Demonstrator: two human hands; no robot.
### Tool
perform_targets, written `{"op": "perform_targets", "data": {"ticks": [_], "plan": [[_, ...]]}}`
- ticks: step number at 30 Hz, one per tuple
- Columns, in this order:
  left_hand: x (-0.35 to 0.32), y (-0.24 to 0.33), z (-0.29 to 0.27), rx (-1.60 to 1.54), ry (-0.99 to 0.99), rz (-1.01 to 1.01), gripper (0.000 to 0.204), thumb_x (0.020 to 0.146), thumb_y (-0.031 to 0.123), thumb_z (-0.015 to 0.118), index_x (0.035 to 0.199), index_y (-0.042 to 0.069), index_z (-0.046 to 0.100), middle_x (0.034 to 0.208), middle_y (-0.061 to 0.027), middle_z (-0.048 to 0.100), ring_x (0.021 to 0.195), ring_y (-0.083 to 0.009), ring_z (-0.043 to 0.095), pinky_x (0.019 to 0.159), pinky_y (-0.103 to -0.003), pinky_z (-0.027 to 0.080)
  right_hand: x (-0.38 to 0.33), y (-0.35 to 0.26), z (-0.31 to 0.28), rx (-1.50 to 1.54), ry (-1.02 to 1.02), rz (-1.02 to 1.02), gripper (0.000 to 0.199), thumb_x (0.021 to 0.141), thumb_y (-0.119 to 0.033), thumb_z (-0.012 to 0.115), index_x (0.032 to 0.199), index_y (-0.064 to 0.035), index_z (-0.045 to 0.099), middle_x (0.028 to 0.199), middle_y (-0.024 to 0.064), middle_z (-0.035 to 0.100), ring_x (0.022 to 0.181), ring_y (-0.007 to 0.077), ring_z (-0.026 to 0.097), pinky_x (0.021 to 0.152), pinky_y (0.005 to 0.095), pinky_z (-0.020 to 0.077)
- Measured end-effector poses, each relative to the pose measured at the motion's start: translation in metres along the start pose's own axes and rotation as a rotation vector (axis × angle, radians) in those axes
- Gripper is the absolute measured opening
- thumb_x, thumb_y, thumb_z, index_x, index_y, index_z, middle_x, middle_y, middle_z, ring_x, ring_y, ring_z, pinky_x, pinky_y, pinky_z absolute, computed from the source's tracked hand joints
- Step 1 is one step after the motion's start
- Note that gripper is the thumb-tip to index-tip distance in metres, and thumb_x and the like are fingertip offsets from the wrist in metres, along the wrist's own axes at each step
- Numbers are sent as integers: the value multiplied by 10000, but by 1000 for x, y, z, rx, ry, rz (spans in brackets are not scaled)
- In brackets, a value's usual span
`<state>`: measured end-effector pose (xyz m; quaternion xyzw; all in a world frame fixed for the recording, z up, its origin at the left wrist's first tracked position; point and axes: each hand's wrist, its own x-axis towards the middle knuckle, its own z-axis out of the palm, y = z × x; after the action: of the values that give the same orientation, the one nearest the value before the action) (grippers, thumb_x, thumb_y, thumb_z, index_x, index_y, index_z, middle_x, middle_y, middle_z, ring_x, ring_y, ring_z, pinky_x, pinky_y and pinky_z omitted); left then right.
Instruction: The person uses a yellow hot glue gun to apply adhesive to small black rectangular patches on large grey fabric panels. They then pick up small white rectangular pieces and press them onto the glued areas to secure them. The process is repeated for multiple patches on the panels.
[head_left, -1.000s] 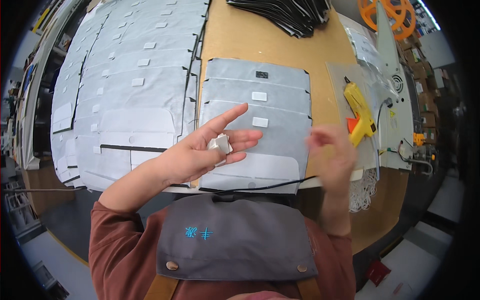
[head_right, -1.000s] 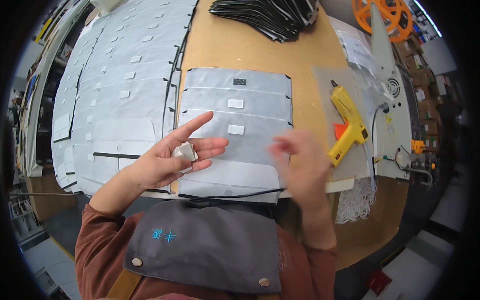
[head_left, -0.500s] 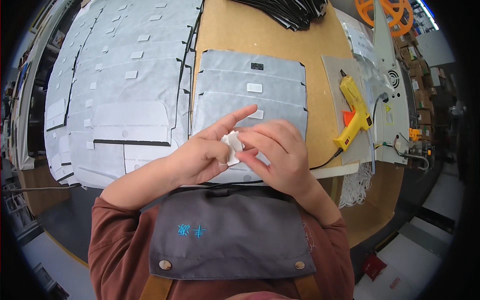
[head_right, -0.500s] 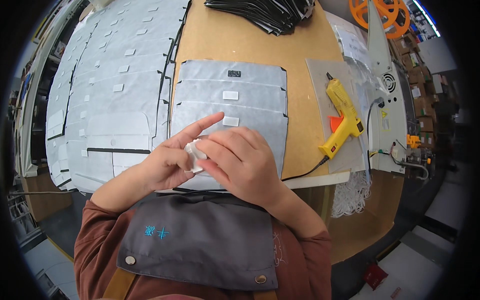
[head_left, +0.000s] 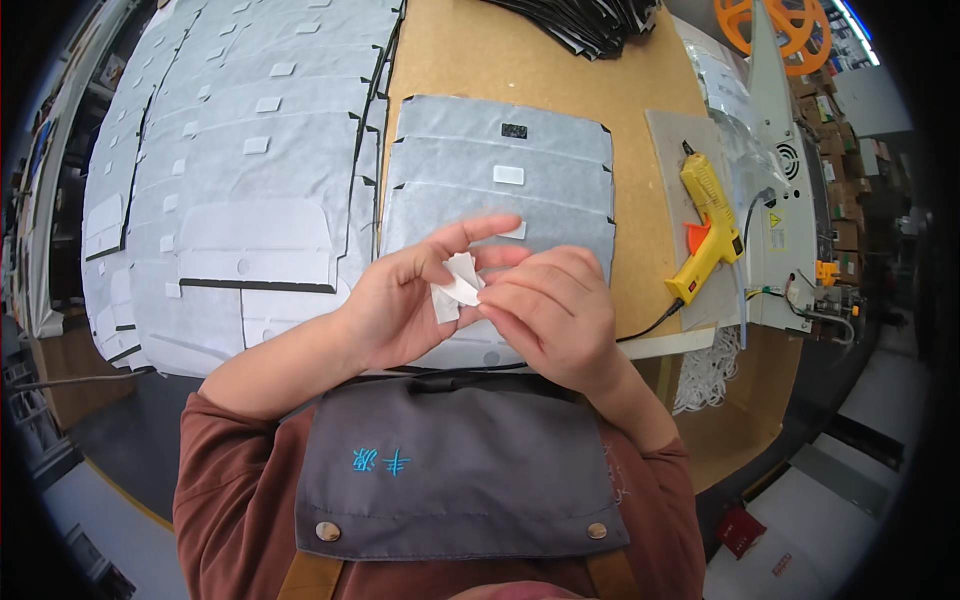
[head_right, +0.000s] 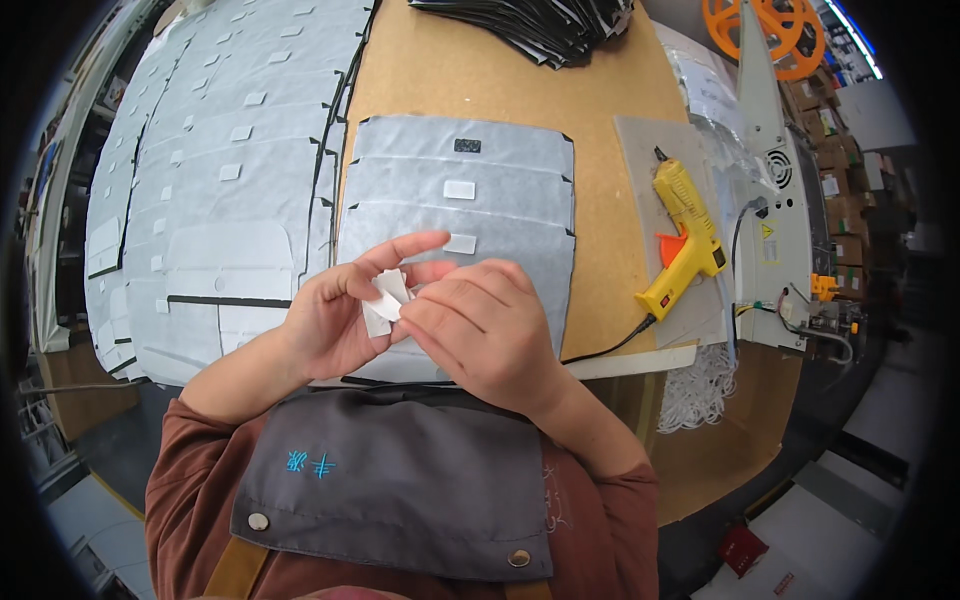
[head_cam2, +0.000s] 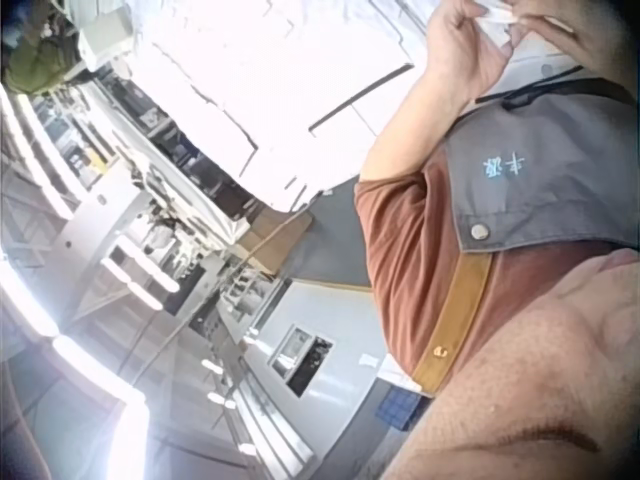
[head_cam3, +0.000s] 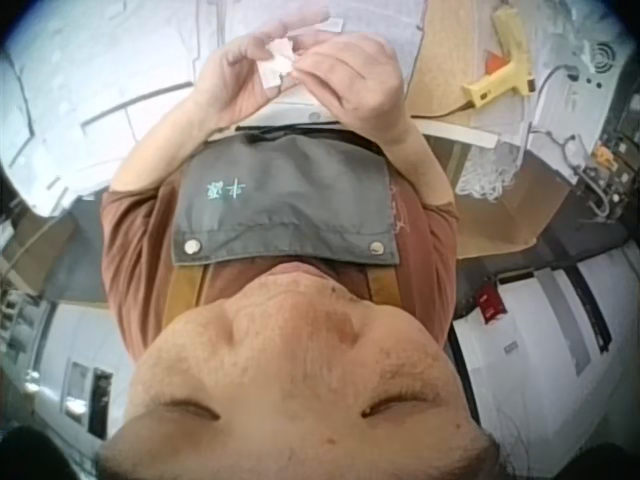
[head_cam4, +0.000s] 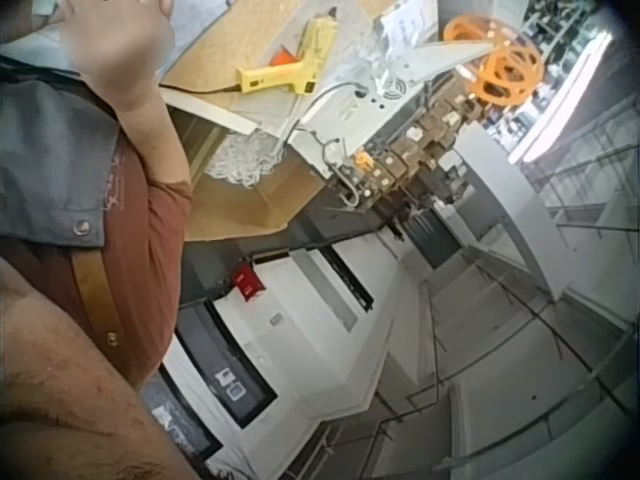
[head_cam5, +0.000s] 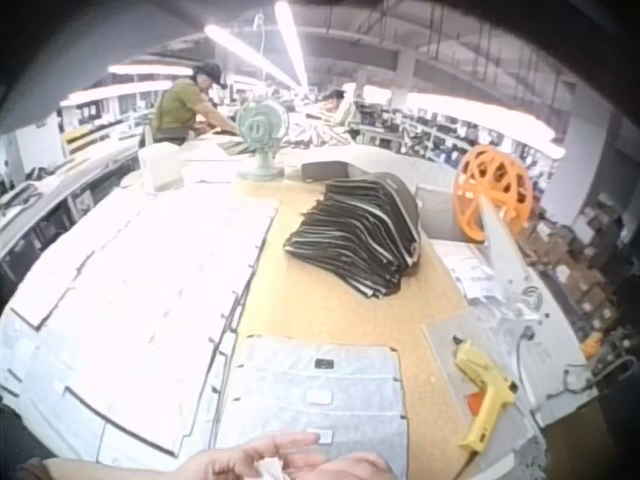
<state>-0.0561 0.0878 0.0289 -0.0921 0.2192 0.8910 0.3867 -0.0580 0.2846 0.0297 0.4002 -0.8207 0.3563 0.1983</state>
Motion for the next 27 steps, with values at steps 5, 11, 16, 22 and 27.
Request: {"op": "perform_targets", "data": {"ticks": [5,11,16,22,27], "plan": [[1,3,-1,146,200,-32,428,932,189,405,1324,52,508,1116,-86,571,1006,-173,601,868,-302,531,3,5,-4,92,60,156,202,722,-30,759,881,-73,642,866,26,660,780,208,625,700,335,471],[-3,-4,-21,667,299,267,160,933,159,648,1037,73,563,938,13,563,824,-58,524,692,-212,440,1,4,-3,210,76,422,126,793,-3,728,879,-32,640,826,62,671,721,201,648,663,297,514],[1,-2,-2,972,249,321,100,929,112,652,992,38,628,932,1,626,855,-79,558,792,-242,451,-5,5,-3,732,-44,738,67,881,-35,685,928,9,666,874,59,696,772,113,651,717,256,526],[0,-2,-7,920,276,279,110,912,123,683,971,32,667,884,11,648,811,-46,535,724,-215,434,-6,8,-4,919,-77,883,83,909,-57,662,956,10,674,877,49,693,794,88,636,732,234,509],[-1,0,-5,1007,264,272,121,892,116,702,977,36,672,843,16,627,745,-28,514,652,-196,415,-9,10,-1,797,-100,791,84,910,-74,662,942,3,667,856,39,685,777,84,631,722,231,505]]}}
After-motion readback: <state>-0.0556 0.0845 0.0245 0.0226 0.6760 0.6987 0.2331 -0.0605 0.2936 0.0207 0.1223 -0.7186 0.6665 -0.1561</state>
